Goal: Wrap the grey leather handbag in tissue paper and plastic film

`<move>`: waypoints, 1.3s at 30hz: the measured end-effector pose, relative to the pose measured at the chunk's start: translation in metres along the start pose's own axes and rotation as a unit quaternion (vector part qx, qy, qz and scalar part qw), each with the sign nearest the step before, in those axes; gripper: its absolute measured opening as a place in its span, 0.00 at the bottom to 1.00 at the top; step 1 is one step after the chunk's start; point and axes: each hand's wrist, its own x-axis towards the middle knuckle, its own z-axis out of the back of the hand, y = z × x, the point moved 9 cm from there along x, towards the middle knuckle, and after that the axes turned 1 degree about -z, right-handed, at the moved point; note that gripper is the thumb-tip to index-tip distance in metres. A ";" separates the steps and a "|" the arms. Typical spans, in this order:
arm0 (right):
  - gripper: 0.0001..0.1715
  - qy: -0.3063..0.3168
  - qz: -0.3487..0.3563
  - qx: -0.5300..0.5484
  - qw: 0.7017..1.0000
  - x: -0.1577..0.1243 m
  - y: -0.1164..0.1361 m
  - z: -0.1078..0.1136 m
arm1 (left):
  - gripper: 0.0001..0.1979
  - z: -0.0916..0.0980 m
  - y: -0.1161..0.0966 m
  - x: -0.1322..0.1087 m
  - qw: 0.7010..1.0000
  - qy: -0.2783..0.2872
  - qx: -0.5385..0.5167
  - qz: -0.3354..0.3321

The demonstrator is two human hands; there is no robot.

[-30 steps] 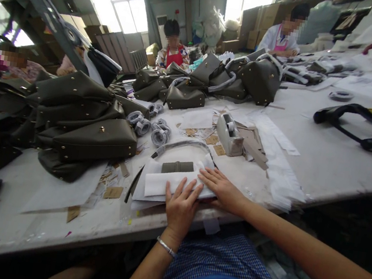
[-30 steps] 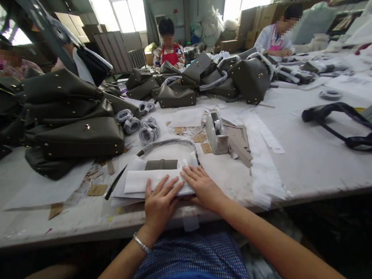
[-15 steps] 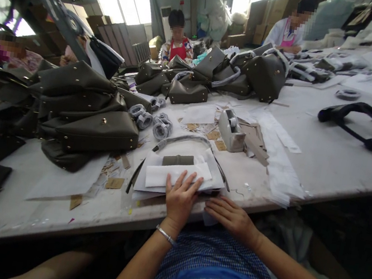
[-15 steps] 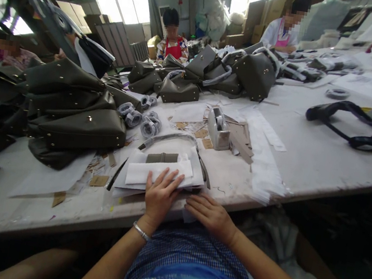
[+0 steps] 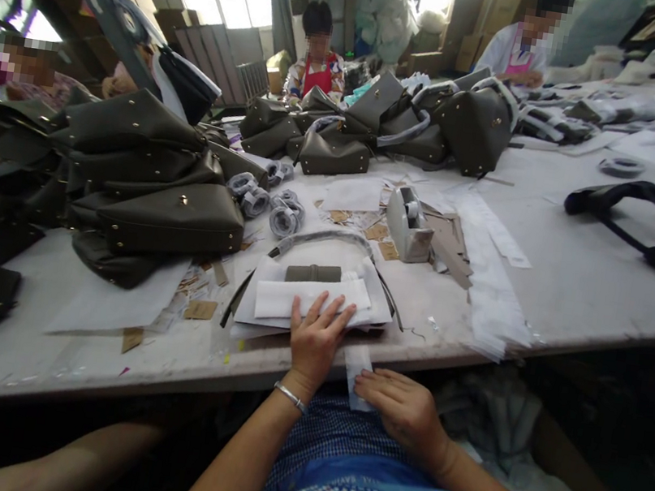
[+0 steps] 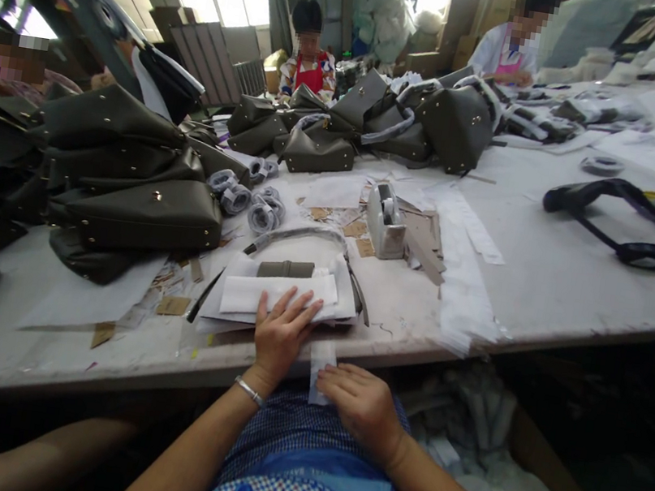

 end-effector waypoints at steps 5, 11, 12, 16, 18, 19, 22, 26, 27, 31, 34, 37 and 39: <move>0.17 -0.004 0.007 0.008 1.000 0.023 0.004 0.022 | 0.19 0.002 -0.002 0.000 1.000 -0.028 -0.003 -0.008; 0.12 -0.004 -0.024 -0.014 1.000 0.077 -0.029 0.046 | 0.20 0.002 -0.002 -0.002 0.999 -0.033 -0.005 -0.012; 0.12 -0.002 -0.040 -0.020 0.999 0.085 -0.039 0.046 | 0.19 0.002 -0.002 -0.003 0.999 -0.034 -0.011 -0.011; 0.07 0.032 -0.139 -0.017 0.990 0.112 -0.084 0.033 | 0.14 0.003 -0.001 -0.003 0.998 -0.044 -0.037 -0.009; 0.05 0.054 -0.191 -0.012 0.980 0.120 -0.106 0.022 | 0.12 0.003 0.000 -0.003 0.998 -0.046 -0.047 -0.005; 0.04 0.063 -0.204 -0.009 0.977 0.124 -0.114 0.016 | 0.12 0.002 0.000 -0.003 0.998 -0.048 -0.051 -0.003; 0.04 0.093 -0.186 -0.002 0.978 0.131 -0.125 0.001 | 0.14 0.004 0.001 -0.002 0.996 -0.053 -0.068 0.002; 0.06 0.125 -0.179 -0.004 0.976 0.131 -0.138 -0.012 | 0.13 0.007 0.002 0.000 0.994 -0.066 -0.085 0.005; 0.06 0.135 -0.189 -0.001 0.973 0.130 -0.142 -0.014 | 0.12 0.008 0.003 0.001 0.994 -0.069 -0.085 0.006; 0.07 0.169 -0.211 0.000 0.963 0.131 -0.151 -0.023 | 0.16 0.008 0.002 -0.001 0.995 -0.075 -0.059 -0.011; 0.08 0.169 -0.231 -0.018 0.958 0.133 -0.155 -0.026 | 0.18 0.007 0.000 -0.002 0.996 -0.070 -0.037 -0.036; 0.09 0.163 -0.233 -0.021 0.959 0.134 -0.154 -0.027 | 0.17 0.006 -0.001 0.000 0.996 -0.062 -0.031 -0.048; 0.07 0.154 -0.214 0.002 0.965 0.135 -0.153 -0.022 | 0.16 0.006 0.000 0.001 0.997 -0.057 -0.030 -0.044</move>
